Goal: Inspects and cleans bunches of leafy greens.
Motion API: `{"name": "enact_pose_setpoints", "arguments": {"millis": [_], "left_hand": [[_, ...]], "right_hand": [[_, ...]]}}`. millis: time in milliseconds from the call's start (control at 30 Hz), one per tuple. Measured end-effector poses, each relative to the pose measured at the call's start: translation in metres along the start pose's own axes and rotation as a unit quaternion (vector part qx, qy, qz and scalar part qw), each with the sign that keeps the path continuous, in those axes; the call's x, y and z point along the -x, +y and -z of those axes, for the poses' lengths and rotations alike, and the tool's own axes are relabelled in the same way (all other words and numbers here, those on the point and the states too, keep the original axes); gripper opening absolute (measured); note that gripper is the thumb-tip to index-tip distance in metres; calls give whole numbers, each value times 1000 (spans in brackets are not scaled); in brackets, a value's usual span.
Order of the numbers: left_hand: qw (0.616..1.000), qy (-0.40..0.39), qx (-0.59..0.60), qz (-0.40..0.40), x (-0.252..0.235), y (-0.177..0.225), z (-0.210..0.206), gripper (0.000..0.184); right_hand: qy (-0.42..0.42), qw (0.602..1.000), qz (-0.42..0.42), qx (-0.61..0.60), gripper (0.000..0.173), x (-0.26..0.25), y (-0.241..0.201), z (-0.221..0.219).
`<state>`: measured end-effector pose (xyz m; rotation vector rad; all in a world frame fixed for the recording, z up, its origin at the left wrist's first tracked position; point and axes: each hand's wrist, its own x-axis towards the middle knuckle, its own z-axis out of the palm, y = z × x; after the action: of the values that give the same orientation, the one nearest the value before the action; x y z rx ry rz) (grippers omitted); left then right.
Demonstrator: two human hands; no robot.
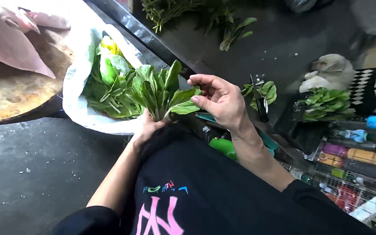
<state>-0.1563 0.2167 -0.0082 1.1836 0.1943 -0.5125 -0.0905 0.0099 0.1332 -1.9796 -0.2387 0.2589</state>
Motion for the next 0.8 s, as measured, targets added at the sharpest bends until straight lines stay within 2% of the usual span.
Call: {"name": "enact_pose_setpoints", "arguments": {"millis": [100,167,233,333,433,500,567,667,767,800], "left_hand": [[988,-50,149,5,-2,-2,6,44],[973,-70,218,0,-1,-4,11,48],[962,-50,268,0,0,-3,11,55],[957,45,287,-13,-7,4,2,38],[968,149,199,-41,-17,2,4,62],[970,222,61,-77,-15,0,12,66],[945,303,-80,-95,-11,12,26,57],[891,386,-149,-190,13,37,48,40],[871,361,-160,-292,44,37,76,29],[872,352,-173,-293,54,33,86,30]], "right_hand": [[-19,999,-33,3,43,10,4,9],[-22,998,-51,16,37,13,10,14],[-27,998,-54,30,29,17,12,17],[-49,996,-18,73,22,24,10,14],[-58,986,93,127,14,33,7,4],[-60,981,144,116,12,39,2,-1],[-58,982,163,78,11,37,-2,0],[-49,985,160,43,16,22,-2,5],[-52,988,145,21,16,-1,-2,-5],[-58,989,136,15,15,-9,-3,-14]]}}
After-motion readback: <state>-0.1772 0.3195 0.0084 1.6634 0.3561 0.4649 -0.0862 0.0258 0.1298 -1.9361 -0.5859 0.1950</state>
